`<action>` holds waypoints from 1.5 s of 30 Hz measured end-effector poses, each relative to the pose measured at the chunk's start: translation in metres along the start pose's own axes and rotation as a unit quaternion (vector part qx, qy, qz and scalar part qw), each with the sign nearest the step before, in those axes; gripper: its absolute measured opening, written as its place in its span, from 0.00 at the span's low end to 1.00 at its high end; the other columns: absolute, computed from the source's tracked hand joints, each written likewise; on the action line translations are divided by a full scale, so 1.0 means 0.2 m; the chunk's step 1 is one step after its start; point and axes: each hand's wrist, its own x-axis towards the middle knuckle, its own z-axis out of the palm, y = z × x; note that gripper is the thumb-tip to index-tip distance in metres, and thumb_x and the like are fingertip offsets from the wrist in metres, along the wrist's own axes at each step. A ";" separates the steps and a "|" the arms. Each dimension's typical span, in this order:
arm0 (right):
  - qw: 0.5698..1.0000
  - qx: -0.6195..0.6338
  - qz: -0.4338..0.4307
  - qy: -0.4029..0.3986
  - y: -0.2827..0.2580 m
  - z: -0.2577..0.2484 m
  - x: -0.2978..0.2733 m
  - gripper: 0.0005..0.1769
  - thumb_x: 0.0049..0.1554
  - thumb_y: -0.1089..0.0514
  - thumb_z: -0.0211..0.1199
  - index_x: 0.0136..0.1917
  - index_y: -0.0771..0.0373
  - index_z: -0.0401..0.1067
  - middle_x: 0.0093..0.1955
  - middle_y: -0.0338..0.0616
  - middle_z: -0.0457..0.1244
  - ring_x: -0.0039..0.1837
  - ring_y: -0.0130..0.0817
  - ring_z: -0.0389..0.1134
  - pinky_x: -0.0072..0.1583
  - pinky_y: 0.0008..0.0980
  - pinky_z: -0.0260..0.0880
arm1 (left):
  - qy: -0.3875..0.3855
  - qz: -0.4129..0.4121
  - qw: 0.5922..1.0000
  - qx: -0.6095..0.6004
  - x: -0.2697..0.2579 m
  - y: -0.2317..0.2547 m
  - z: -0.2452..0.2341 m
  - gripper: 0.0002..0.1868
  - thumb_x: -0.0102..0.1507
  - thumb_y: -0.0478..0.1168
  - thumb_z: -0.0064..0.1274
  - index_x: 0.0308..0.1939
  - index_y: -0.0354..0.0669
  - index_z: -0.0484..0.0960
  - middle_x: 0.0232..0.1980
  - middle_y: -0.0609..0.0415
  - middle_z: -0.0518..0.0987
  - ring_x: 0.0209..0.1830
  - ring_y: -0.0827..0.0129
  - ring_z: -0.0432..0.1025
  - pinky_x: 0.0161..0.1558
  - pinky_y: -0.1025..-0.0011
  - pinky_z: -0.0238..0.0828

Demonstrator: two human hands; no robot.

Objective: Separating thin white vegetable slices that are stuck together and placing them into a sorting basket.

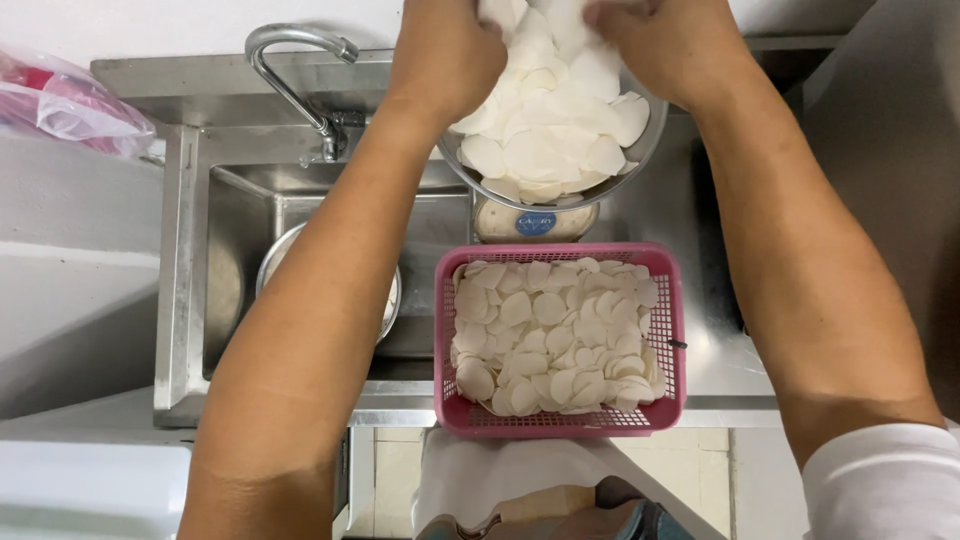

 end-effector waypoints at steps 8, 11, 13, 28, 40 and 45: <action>0.996 0.011 -0.041 -0.075 0.05 0.01 -0.03 0.29 0.52 0.57 0.80 0.62 0.57 0.68 0.58 0.40 0.65 0.61 0.31 0.67 0.60 0.30 0.68 | -0.035 0.032 0.998 0.048 -0.07 0.10 -0.04 0.25 0.51 0.51 0.75 0.49 0.52 0.84 0.49 0.54 0.84 0.47 0.53 0.77 0.42 0.58 0.71; 0.993 -0.068 -0.068 0.061 0.20 -0.02 -0.14 0.04 0.62 0.52 0.75 0.48 0.47 0.81 0.49 0.25 0.73 0.51 0.22 0.71 0.51 0.32 0.66 | -0.107 0.039 0.992 0.059 -0.17 0.08 -0.12 0.21 0.55 0.46 0.68 0.50 0.50 0.83 0.48 0.53 0.87 0.47 0.49 0.77 0.42 0.56 0.70; 0.992 0.070 -0.076 0.071 0.27 -0.08 -0.34 0.24 0.77 0.70 0.69 0.44 0.54 0.61 0.43 0.29 0.55 0.47 0.19 0.55 0.49 0.27 0.54 | -0.010 0.059 0.996 0.065 -0.31 0.05 -0.18 0.16 0.62 0.51 0.67 0.41 0.44 0.83 0.39 0.53 0.85 0.38 0.60 0.78 0.38 0.60 0.69; 0.935 -0.170 0.140 -0.278 0.87 0.60 -1.31 0.62 0.44 0.35 0.76 0.83 0.44 0.49 0.80 0.55 0.50 0.82 0.54 0.48 0.77 0.53 0.56 | -0.401 -0.231 0.882 0.086 -1.56 -0.18 0.62 0.39 0.64 0.49 0.59 0.75 0.39 0.64 0.68 0.33 0.69 0.66 0.43 0.70 0.64 0.54 0.72; 0.934 -0.103 0.029 -0.340 0.80 0.75 -1.44 0.61 0.41 0.31 0.80 0.79 0.53 0.57 0.74 0.57 0.55 0.77 0.54 0.54 0.75 0.48 0.54 | -0.445 -0.189 0.871 0.081 -1.66 -0.03 0.61 0.35 0.62 0.46 0.57 0.71 0.36 0.67 0.55 0.37 0.79 0.59 0.46 0.74 0.59 0.52 0.75; 0.927 -0.133 -0.037 -0.348 0.84 0.76 -1.51 0.57 0.39 0.32 0.80 0.75 0.52 0.64 0.70 0.52 0.57 0.75 0.56 0.53 0.73 0.56 0.53 | -0.471 -0.110 0.865 0.133 -1.72 -0.10 0.57 0.32 0.57 0.51 0.61 0.63 0.41 0.78 0.54 0.42 0.80 0.61 0.47 0.71 0.58 0.53 0.74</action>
